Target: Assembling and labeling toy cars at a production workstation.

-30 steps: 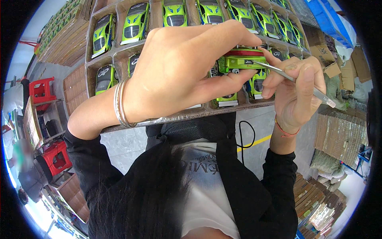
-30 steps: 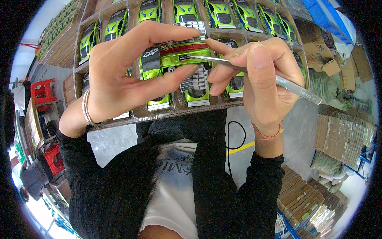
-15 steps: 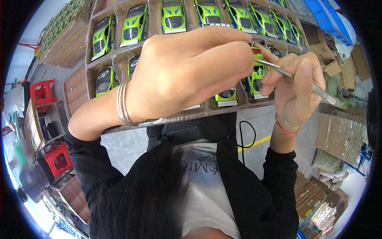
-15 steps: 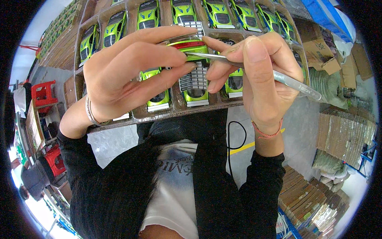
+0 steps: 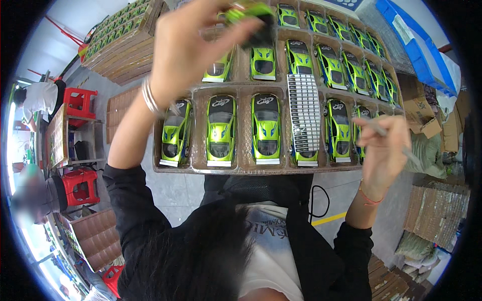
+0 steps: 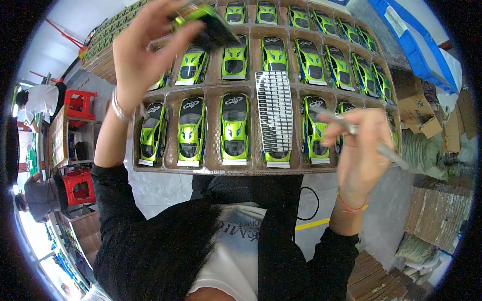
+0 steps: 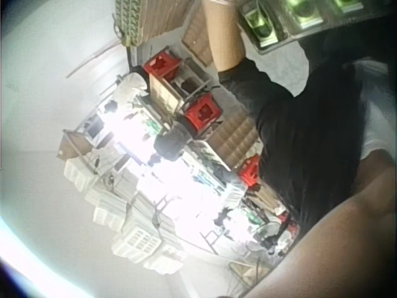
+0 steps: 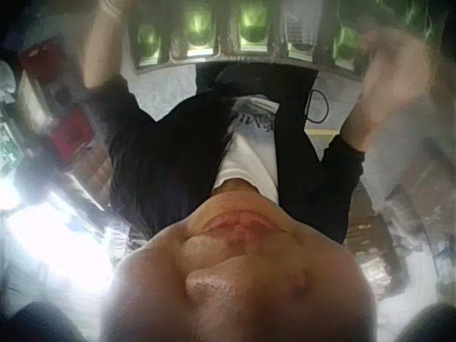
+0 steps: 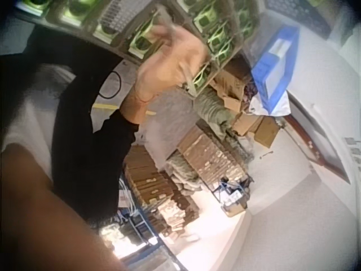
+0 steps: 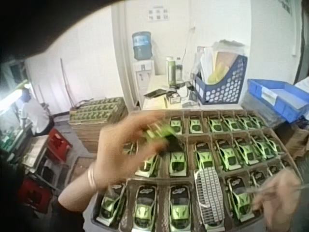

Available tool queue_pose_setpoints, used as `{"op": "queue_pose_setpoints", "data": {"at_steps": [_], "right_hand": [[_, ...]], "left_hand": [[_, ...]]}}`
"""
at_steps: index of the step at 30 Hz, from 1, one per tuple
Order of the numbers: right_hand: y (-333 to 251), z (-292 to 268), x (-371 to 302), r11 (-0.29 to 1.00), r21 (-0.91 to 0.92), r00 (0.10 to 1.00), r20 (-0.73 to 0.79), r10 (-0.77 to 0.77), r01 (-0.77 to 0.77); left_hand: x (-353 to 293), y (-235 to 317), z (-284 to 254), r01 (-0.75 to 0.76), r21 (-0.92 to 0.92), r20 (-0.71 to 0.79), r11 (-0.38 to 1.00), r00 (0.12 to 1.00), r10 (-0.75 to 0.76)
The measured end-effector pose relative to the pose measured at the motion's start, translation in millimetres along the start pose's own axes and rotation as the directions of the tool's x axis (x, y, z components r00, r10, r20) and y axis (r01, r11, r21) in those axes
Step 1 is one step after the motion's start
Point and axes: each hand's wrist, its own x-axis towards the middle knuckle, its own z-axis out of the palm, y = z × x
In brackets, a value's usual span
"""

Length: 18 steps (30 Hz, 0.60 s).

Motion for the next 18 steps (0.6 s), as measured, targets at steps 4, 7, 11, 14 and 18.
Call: {"op": "queue_pose_setpoints", "data": {"at_steps": [4, 7, 11, 14, 18], "right_hand": [[22, 12, -21, 0.953, -0.163, 0.954, 0.115, 0.277, -0.257], [34, 10, -24, 0.94, -0.114, 0.934, 0.122, 0.336, -0.323], [39, 9, -23, 0.926, -0.025, 0.916, 0.135, 0.377, -0.378], [42, 6, -23, 0.921, 0.034, 0.912, 0.163, 0.377, -0.387], [41, 4, -25, 0.916, 0.025, 0.901, 0.195, 0.388, -0.4]], "left_hand": [[13, -88, -10, -0.126, 0.41, -0.077, 0.903, 0.982, 0.172], [-13, -174, -6, -0.062, 0.358, 0.024, 0.932, 0.998, 0.057], [-26, -192, 6, 0.05, 0.427, 0.146, 0.903, 0.982, -0.123], [-1, -176, 19, 0.021, 0.421, 0.242, 0.907, 0.961, -0.135], [28, -169, 42, 0.006, 0.397, 0.487, 0.918, 0.846, -0.216]]}}
